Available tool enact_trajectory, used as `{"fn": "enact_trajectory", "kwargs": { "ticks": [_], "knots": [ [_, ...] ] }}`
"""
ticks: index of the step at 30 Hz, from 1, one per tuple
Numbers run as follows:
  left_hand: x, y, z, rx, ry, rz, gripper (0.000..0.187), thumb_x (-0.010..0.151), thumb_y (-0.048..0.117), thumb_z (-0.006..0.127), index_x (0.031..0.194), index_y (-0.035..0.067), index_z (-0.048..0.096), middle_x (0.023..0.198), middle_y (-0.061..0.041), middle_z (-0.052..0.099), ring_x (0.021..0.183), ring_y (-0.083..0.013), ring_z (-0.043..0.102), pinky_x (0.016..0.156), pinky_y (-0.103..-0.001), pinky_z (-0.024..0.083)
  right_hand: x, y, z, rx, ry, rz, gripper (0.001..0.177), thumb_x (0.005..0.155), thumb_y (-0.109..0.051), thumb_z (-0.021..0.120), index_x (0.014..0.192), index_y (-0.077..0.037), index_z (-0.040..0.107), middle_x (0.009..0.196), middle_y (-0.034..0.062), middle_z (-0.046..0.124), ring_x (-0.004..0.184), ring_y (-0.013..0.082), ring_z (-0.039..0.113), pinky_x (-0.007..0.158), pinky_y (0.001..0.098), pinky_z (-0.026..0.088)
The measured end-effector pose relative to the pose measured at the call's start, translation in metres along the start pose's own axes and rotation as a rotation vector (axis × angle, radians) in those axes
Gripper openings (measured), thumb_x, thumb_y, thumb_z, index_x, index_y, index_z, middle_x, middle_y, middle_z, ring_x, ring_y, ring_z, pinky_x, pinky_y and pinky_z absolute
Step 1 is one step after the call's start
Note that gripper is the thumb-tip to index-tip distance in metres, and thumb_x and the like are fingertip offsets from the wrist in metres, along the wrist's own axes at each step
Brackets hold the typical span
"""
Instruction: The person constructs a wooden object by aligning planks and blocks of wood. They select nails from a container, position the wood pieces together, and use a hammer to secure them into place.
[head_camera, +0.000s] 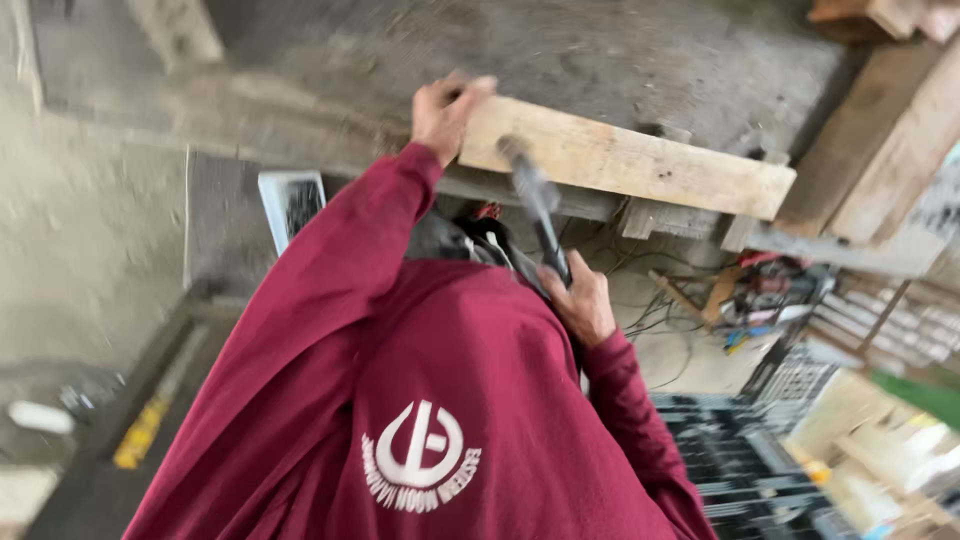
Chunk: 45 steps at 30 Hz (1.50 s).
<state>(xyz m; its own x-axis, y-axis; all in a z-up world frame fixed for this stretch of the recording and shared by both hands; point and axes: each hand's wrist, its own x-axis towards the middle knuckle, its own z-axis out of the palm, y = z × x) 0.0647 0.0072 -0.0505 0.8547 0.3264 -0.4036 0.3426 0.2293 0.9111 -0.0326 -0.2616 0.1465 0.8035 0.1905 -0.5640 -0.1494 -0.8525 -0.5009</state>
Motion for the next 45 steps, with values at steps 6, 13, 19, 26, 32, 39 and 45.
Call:
{"fn": "enact_trajectory", "kwargs": {
  "ticks": [6, 13, 19, 26, 32, 39, 45],
  "knots": [
    [-0.036, 0.080, -0.009, -0.018, -0.110, 0.375, 0.039, 0.107, 0.027, 0.063, 0.122, -0.009, 0.067, 0.110, -0.009, 0.070, 0.100, -0.0116, 0.061, 0.087, -0.030, 0.053, -0.023, 0.018, -0.023, -0.066, 0.112, -0.330, 0.034, 0.083, -0.036, 0.080, 0.091, -0.005, 0.069, 0.077, 0.0159, 0.068, 0.065, 0.0342, 0.067, 0.058, 0.0405, 0.052],
    [-0.029, 0.124, 0.065, 0.486, -0.352, -0.026, 0.040, 0.104, 0.042, 0.071, 0.096, 0.003, 0.075, 0.076, -0.018, 0.068, 0.070, -0.0219, 0.061, 0.066, -0.037, 0.048, -0.019, 0.048, 0.003, 0.443, 0.243, 0.102, 0.028, 0.089, -0.028, 0.078, 0.098, -0.003, 0.070, 0.067, 0.0017, 0.064, 0.059, 0.0098, 0.062, 0.055, 0.0284, 0.050],
    [0.024, 0.102, 0.160, 1.174, -0.626, 0.507, 0.074, 0.083, 0.078, 0.068, 0.084, 0.005, 0.076, 0.078, -0.019, 0.070, 0.072, -0.0353, 0.068, 0.060, -0.050, 0.052, 0.010, 0.092, 0.000, 0.819, 0.398, 0.176, 0.025, 0.089, -0.019, 0.082, 0.090, -0.003, 0.063, 0.070, -0.0060, 0.057, 0.058, 0.0039, 0.049, 0.051, 0.0234, 0.041],
    [0.068, 0.058, 0.198, 1.277, -1.107, 0.085, 0.067, 0.061, 0.078, 0.079, 0.080, 0.014, 0.083, 0.080, -0.015, 0.073, 0.078, -0.0336, 0.068, 0.068, -0.047, 0.052, 0.040, 0.151, -0.069, 0.899, 0.388, 0.268, 0.019, 0.087, -0.015, 0.081, 0.089, -0.005, 0.065, 0.066, -0.0054, 0.057, 0.054, 0.0025, 0.047, 0.047, 0.0222, 0.038],
    [0.015, 0.077, 0.157, 1.090, -1.010, 0.093, 0.064, 0.064, 0.061, 0.078, 0.072, -0.002, 0.075, 0.064, -0.022, 0.067, 0.056, -0.0356, 0.064, 0.059, -0.050, 0.048, 0.051, 0.214, -0.139, 0.821, 0.312, 0.259, 0.021, 0.088, -0.019, 0.079, 0.086, -0.004, 0.064, 0.061, -0.0022, 0.058, 0.051, 0.0046, 0.050, 0.046, 0.0238, 0.041],
    [-0.068, 0.164, 0.119, 1.017, -0.652, -0.251, 0.049, 0.071, 0.046, 0.084, 0.069, -0.001, 0.072, 0.063, -0.015, 0.063, 0.056, -0.0263, 0.059, 0.058, -0.043, 0.047, 0.116, 0.241, -0.181, 0.659, 0.301, 0.205, 0.025, 0.088, -0.023, 0.079, 0.090, -0.003, 0.064, 0.066, 0.0007, 0.064, 0.058, 0.0073, 0.055, 0.051, 0.0279, 0.046],
    [-0.085, 0.195, 0.133, 0.911, -0.406, -0.192, 0.046, 0.074, 0.039, 0.086, 0.072, -0.003, 0.068, 0.062, -0.012, 0.056, 0.054, -0.0219, 0.051, 0.055, -0.039, 0.046, 0.206, 0.222, -0.195, 0.202, 0.447, 0.121, 0.031, 0.085, -0.029, 0.081, 0.101, -0.005, 0.069, 0.073, 0.0170, 0.068, 0.063, 0.0301, 0.068, 0.063, 0.0413, 0.053]
  ]
}}
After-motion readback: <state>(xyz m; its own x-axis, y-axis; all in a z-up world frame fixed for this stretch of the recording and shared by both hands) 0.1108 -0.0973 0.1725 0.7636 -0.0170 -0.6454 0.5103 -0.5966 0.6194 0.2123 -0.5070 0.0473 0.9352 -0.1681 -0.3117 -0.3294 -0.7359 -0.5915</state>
